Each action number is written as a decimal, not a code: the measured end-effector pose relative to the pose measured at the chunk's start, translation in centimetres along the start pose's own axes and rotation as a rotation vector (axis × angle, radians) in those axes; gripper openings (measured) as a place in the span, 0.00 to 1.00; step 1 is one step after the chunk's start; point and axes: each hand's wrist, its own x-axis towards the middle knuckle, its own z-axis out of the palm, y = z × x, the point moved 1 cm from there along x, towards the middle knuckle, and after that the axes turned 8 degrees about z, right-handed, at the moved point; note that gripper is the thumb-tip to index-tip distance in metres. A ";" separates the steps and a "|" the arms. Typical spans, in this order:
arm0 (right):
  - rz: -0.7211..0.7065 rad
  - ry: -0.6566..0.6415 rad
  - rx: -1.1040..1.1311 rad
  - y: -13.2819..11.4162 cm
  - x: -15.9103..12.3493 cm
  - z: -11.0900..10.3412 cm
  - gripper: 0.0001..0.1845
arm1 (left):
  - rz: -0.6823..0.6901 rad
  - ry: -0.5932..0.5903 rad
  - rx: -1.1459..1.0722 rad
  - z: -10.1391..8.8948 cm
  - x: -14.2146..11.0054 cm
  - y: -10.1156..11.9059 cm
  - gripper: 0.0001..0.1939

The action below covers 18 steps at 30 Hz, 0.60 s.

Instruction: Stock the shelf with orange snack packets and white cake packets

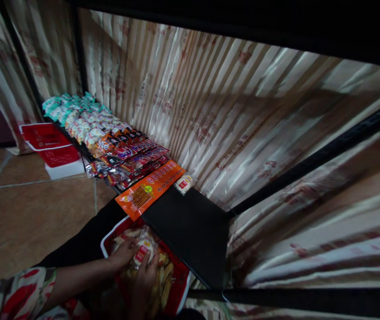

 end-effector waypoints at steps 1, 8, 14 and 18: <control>-0.003 0.002 -0.007 -0.1 -0.1 -0.1 0.33 | -0.010 0.001 -0.028 0.0 0.0 -0.1 0.08; -0.011 0.022 -0.052 -0.8 -0.9 -1.1 0.33 | -0.058 -0.037 -0.245 -0.2 -0.5 0.3 0.07; 0.017 0.074 -0.005 -0.7 -1.0 -2.0 0.35 | -0.016 -0.033 -0.555 0.0 -1.3 1.1 0.04; -0.002 0.098 0.006 -0.6 -0.9 -2.3 0.41 | 0.051 -0.042 -0.684 -0.1 -1.7 1.9 0.10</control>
